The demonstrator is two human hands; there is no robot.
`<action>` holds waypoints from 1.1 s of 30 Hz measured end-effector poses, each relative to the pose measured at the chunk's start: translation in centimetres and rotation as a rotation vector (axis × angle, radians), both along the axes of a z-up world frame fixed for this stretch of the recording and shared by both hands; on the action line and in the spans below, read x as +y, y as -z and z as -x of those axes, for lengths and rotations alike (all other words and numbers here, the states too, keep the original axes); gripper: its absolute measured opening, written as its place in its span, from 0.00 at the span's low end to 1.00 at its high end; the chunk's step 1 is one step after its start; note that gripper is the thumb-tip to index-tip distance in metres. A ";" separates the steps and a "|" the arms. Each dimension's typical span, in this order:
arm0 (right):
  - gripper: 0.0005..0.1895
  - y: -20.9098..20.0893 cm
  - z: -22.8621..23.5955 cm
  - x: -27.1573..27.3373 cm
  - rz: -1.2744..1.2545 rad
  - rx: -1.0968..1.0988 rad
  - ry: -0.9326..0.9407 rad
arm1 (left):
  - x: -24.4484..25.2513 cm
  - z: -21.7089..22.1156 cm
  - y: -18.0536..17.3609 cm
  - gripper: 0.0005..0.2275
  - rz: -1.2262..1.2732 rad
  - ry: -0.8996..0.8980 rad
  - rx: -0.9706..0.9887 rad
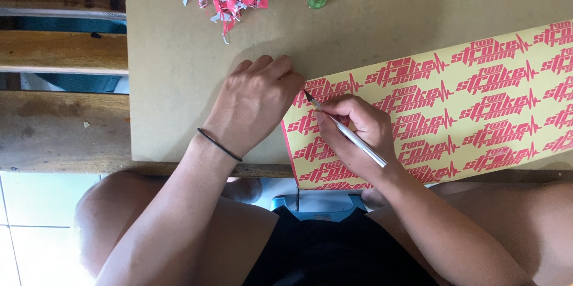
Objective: The person uses a craft knife to cut out individual red logos from a yellow sticker sheet. They carefully trace the outlines of the logos and remove the excess material. Finally, they peel the backing off a red vinyl sheet.
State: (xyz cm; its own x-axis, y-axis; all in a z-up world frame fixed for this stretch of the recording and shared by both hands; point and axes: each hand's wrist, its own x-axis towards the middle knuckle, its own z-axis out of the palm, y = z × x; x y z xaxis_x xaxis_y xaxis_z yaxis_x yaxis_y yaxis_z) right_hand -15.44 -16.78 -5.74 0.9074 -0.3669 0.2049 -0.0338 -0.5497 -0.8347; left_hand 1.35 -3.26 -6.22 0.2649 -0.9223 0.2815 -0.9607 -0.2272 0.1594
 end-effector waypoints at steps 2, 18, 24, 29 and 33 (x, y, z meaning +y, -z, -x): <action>0.06 0.1 0.1 -0.1 -0.008 0.004 0.005 | -0.1 -0.2 0.2 0.07 0.020 -0.001 -0.036; 0.06 -0.1 0.1 -0.2 0.033 0.052 -0.039 | 1.1 -0.9 -1.3 0.15 -0.048 -0.027 0.220; 0.07 0.0 0.2 -0.3 0.016 0.055 -0.038 | 1.0 -0.8 -0.8 0.04 -0.083 0.013 0.155; 0.06 0.0 0.2 -0.3 0.026 0.074 -0.039 | 1.0 -0.8 -0.2 0.06 -0.032 0.013 0.075; 0.05 -0.1 0.0 -0.3 0.064 0.025 -0.101 | 1.2 -0.9 -0.3 0.06 -0.060 0.019 0.220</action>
State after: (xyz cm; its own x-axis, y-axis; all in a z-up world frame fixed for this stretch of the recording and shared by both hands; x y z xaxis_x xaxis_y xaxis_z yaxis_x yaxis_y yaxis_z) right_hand -15.46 -17.09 -5.64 0.9442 -0.2600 0.2024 0.0046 -0.6038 -0.7971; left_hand 2.30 -2.09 -5.93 0.2967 -0.9410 0.1630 -0.9082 -0.2253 0.3526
